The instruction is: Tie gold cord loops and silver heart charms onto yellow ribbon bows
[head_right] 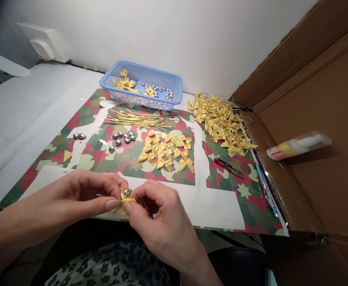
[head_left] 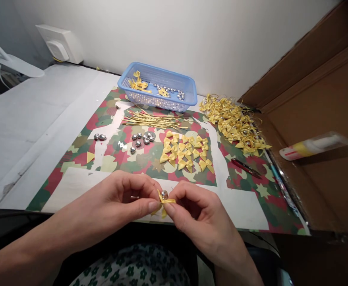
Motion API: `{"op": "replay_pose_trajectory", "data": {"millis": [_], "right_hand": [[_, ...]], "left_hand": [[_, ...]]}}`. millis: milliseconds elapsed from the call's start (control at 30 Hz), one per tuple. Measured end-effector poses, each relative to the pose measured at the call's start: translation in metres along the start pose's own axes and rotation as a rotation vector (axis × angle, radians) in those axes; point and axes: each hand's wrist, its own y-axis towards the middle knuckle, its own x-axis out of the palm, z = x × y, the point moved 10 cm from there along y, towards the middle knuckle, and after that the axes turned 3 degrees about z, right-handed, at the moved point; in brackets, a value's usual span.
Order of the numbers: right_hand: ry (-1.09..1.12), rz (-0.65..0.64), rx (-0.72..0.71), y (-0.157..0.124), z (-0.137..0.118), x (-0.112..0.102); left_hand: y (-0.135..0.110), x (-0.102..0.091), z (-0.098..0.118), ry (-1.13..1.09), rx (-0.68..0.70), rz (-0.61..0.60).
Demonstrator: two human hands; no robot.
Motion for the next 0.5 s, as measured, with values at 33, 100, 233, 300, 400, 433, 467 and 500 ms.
{"op": "replay_pose_trajectory", "data": {"millis": [33,100,233,300,400,433,467,500], "right_hand": [[0.038,-0.013,0.014,0.000,0.002,0.001],[0.106,-0.029,0.029,0.001,0.004,0.003],[0.169,-0.018,0.041,0.002,0.008,0.003],[0.190,-0.016,0.044,0.002,0.009,0.004],[0.227,-0.021,0.049,0.002,0.012,0.004],[0.238,-0.025,0.055,0.002,0.013,0.005],[0.246,-0.028,0.062,0.001,0.014,0.005],[0.251,-0.029,0.070,0.001,0.016,0.005]], "left_hand": [[0.000,-0.001,0.000,-0.008,0.001,0.008],[-0.001,-0.003,-0.002,-0.018,0.003,0.019],[0.000,-0.004,-0.004,-0.066,0.009,0.034],[0.001,-0.006,-0.007,-0.116,-0.007,0.061],[0.000,-0.007,-0.008,-0.179,-0.020,0.082],[0.000,-0.007,-0.008,-0.191,-0.023,0.086],[0.000,-0.006,-0.007,-0.198,-0.027,0.090],[0.000,-0.006,-0.007,-0.207,-0.033,0.093]]}}
